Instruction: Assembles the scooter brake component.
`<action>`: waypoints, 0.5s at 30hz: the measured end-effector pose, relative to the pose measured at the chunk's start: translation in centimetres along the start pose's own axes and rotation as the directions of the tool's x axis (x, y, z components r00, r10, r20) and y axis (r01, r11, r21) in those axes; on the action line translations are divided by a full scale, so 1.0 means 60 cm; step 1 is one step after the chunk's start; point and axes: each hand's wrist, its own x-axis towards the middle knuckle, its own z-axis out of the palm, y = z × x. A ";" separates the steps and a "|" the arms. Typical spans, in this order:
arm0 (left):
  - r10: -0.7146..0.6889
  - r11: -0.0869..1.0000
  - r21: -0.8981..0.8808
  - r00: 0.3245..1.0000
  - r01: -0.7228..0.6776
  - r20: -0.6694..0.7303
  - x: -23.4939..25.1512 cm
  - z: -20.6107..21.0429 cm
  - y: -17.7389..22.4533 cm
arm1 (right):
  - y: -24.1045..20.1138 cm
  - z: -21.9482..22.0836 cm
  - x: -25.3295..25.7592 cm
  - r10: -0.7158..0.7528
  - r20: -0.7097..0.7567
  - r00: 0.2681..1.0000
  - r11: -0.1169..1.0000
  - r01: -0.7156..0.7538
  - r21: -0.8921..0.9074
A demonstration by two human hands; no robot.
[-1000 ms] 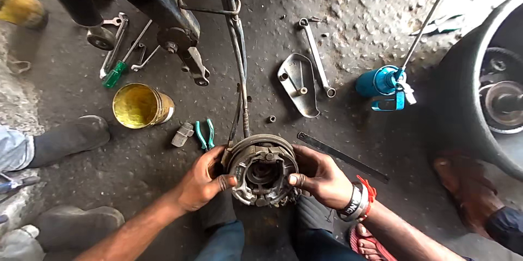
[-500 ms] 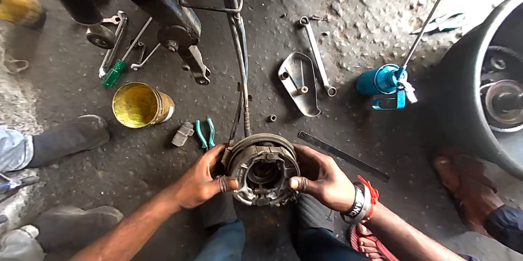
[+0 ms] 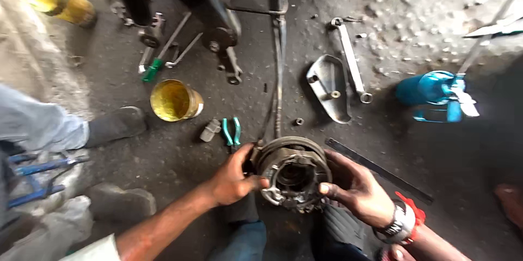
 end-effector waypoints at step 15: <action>0.013 0.977 0.214 0.999 -0.004 -0.042 0.087 -0.032 -0.028 | 0.038 -0.013 0.055 0.256 -0.082 0.963 0.966 -0.257 -0.002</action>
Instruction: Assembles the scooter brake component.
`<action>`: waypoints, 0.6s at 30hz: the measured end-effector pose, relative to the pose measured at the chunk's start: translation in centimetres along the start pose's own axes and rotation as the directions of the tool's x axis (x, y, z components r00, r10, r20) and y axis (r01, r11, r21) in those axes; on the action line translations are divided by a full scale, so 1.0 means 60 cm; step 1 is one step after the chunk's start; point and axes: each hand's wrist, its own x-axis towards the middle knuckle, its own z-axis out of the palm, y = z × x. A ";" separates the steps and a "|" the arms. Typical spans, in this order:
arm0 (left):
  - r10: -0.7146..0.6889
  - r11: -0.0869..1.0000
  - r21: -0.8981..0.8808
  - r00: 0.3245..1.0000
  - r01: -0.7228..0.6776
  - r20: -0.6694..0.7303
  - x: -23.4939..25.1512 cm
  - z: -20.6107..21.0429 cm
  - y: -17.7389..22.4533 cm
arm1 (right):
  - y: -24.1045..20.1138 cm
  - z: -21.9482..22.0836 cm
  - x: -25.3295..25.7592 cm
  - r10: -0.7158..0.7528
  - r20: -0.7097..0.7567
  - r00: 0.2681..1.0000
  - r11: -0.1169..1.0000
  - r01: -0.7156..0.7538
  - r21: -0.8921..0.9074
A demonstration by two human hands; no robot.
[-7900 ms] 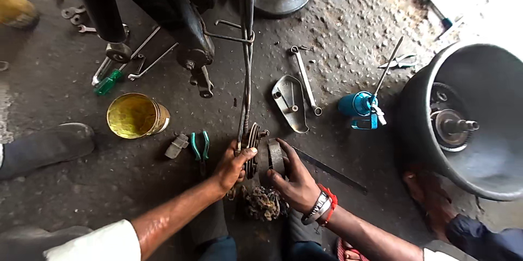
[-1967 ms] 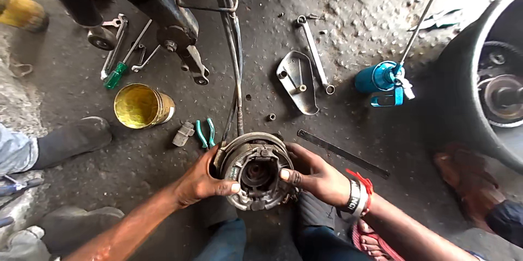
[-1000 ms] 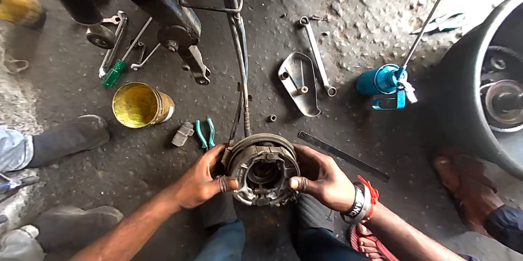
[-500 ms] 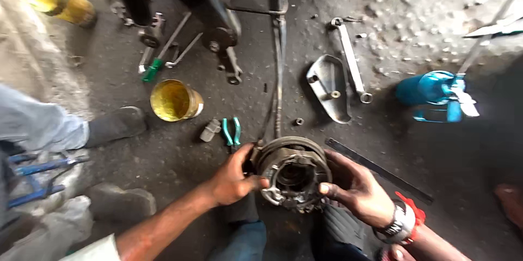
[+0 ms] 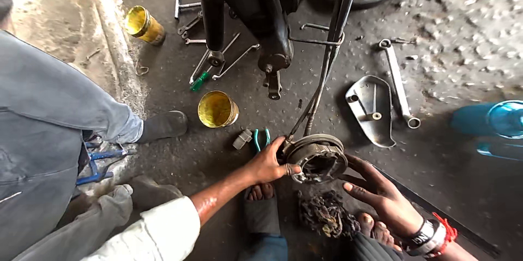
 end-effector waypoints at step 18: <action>-0.442 0.880 -0.249 0.506 0.405 -0.741 -0.071 -0.128 -0.149 | 0.013 0.031 -0.063 0.011 0.346 0.938 0.999 0.002 -0.034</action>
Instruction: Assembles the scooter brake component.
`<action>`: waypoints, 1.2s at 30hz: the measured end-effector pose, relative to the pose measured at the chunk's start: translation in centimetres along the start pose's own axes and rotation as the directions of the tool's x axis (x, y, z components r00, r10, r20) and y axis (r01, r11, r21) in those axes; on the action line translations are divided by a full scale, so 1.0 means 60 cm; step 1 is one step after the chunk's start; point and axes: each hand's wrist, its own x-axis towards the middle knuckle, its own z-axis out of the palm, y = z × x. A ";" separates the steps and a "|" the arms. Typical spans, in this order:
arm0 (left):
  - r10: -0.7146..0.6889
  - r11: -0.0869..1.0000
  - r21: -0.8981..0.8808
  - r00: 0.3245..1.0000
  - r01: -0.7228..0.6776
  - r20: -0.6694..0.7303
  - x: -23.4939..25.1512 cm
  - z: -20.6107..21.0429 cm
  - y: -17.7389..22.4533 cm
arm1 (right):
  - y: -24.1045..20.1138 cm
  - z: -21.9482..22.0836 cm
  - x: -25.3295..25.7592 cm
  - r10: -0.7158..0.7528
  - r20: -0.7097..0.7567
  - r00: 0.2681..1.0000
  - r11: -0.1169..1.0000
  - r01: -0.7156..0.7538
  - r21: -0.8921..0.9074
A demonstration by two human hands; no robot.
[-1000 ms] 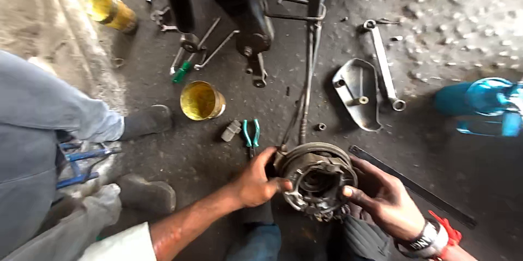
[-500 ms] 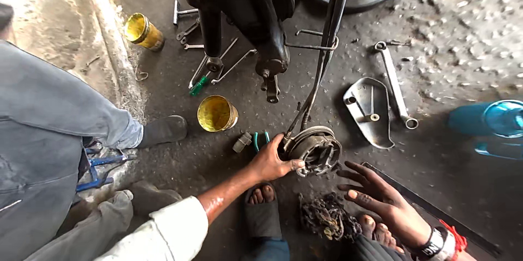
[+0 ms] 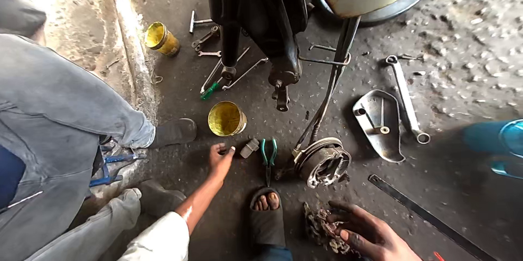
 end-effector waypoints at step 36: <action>0.934 0.210 0.193 0.255 -0.958 0.249 -0.245 0.000 0.078 | -0.149 0.043 -0.032 -0.585 0.186 0.789 0.285 0.415 -0.864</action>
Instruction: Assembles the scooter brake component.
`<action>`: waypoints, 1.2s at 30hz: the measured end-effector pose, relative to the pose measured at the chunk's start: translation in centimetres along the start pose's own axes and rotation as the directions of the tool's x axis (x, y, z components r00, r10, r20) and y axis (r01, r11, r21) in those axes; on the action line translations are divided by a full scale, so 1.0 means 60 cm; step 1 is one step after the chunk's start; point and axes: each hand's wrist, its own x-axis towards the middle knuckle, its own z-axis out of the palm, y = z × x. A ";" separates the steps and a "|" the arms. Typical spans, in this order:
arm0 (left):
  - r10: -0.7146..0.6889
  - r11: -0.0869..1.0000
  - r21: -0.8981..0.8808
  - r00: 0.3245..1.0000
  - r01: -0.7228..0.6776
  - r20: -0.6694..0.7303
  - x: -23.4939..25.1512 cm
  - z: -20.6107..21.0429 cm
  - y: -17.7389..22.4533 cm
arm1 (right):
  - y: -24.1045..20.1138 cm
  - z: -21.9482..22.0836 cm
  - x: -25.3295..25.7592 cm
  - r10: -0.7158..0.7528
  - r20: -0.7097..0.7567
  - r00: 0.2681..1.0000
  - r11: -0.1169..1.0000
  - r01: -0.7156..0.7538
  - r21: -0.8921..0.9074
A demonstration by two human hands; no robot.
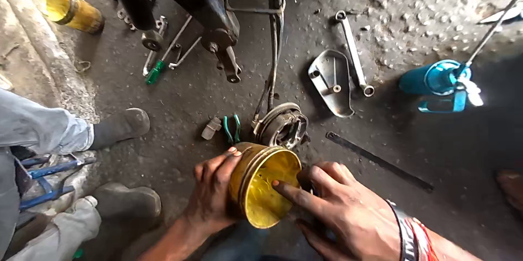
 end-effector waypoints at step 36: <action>0.177 0.983 -0.070 0.978 -0.170 0.110 0.010 0.014 0.051 | -0.035 0.006 0.013 -0.060 0.357 0.932 0.984 -0.006 0.180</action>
